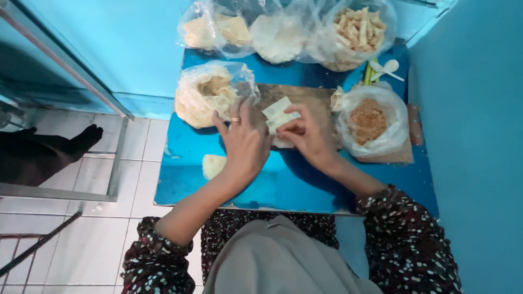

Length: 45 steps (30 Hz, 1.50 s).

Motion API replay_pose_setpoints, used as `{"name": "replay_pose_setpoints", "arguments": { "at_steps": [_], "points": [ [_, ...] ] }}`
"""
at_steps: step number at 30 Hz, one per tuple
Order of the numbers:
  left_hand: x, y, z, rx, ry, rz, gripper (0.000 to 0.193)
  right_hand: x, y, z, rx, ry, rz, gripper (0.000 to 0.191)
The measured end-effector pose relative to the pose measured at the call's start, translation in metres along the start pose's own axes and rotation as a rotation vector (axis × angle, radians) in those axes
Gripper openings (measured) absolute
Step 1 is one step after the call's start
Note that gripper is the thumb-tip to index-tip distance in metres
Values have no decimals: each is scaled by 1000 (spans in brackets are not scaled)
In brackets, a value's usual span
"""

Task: The person takes thin square wrappers from a stack on a wooden board, places a portion of filling from a plastic bag onto a wrapper, folds the wrapper around the filling into a closed packet, and sets the finished packet aside. The person repeats this folding cycle continuously, occasionally reaching into the bags of wrappers and filling.

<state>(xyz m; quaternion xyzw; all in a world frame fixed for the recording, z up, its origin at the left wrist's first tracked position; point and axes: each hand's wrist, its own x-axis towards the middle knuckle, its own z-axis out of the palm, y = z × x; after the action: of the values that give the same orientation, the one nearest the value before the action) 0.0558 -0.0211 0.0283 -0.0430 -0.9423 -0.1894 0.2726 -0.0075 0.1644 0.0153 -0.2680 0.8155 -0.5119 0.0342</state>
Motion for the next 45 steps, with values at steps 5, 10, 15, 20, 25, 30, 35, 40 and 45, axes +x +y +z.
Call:
{"name": "replay_pose_setpoints", "arguments": {
  "at_steps": [5,10,15,20,25,30,35,40,45],
  "points": [
    [-3,-11,3,-21,22,7,36,-10,-12,15,-475,60,-510,39],
    [-8,-10,9,-26,45,23,12,-26,-17,11,-647,-10,-634,45],
    [-12,-4,7,-45,125,67,8,-29,-12,14,-577,60,-550,40],
    [-9,-2,7,-164,95,134,13,-24,-22,-3,-227,147,-175,49],
    [-7,-2,13,-200,51,161,10,-27,-41,-28,-639,115,-38,52],
    [-2,2,18,-356,71,110,8,-27,-39,-25,-655,110,-201,56],
    [2,4,22,-534,5,52,12,-23,-27,-29,-438,85,-63,56],
    [2,4,29,-583,-8,49,21,-17,-17,-26,-162,47,127,58],
    [0,5,33,-665,10,52,28,-20,-9,-24,-61,37,172,59]
  ]
}}
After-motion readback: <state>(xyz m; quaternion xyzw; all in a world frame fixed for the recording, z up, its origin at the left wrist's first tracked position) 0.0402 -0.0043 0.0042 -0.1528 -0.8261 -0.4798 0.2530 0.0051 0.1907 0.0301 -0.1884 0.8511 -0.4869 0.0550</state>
